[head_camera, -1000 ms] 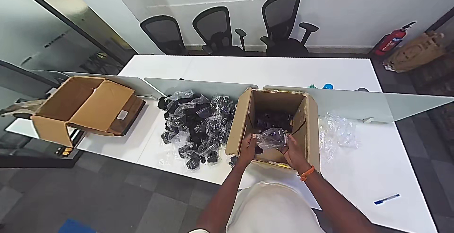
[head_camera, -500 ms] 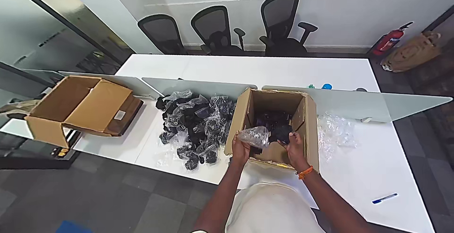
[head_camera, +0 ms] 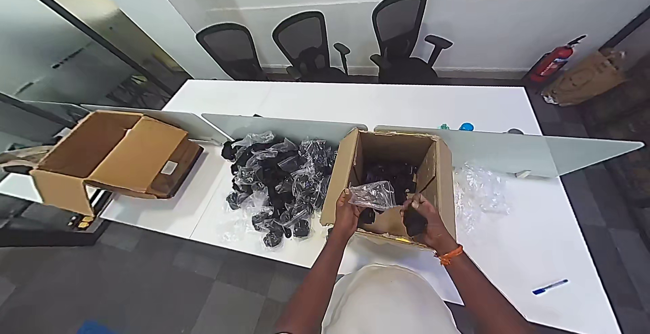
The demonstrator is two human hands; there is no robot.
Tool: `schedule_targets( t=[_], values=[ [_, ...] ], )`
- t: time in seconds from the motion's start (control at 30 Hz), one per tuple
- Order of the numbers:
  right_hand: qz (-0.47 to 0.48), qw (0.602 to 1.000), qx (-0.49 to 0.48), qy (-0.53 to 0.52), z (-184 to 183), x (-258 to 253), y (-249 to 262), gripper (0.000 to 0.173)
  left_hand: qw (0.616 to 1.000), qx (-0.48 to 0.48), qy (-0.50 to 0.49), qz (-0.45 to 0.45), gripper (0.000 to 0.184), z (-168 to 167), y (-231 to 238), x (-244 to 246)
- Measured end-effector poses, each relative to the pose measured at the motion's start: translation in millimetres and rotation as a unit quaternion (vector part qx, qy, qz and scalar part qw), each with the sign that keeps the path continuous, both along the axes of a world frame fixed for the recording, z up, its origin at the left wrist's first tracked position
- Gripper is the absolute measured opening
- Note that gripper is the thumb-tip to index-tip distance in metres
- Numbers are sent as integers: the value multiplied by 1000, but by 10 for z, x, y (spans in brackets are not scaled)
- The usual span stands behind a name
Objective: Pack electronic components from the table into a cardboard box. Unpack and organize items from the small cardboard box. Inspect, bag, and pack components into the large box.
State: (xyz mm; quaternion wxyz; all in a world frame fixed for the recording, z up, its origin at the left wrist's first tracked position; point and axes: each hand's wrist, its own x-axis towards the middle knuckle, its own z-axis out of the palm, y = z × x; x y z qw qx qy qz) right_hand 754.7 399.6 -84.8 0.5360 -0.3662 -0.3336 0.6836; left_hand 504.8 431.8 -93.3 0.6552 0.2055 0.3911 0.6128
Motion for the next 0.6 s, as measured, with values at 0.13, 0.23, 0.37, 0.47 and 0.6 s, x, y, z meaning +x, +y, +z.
schedule_targets(
  t=[0.13, 0.23, 0.37, 0.47, 0.6],
  values=[
    [95, 961, 137, -221, 25, -3, -16, 83, 998, 34, 49, -1, 19, -39, 6, 3],
    [127, 957, 145, -219, 45, -81, -58, 87, 988, 108, 104, -21, 17, -93, -3, 8],
    [5, 959, 156, -237, -35, -159, -34, 27, 978, 161, 125, -49, 15, -153, -22, 3],
    [-71, 937, 145, -309, -46, -157, 76, 17, 974, 167, 140, -57, 24, -146, -25, 10],
    [-53, 858, 153, -487, -122, -61, 148, 27, 917, 223, 320, -79, 68, -108, -11, 23]
  ],
)
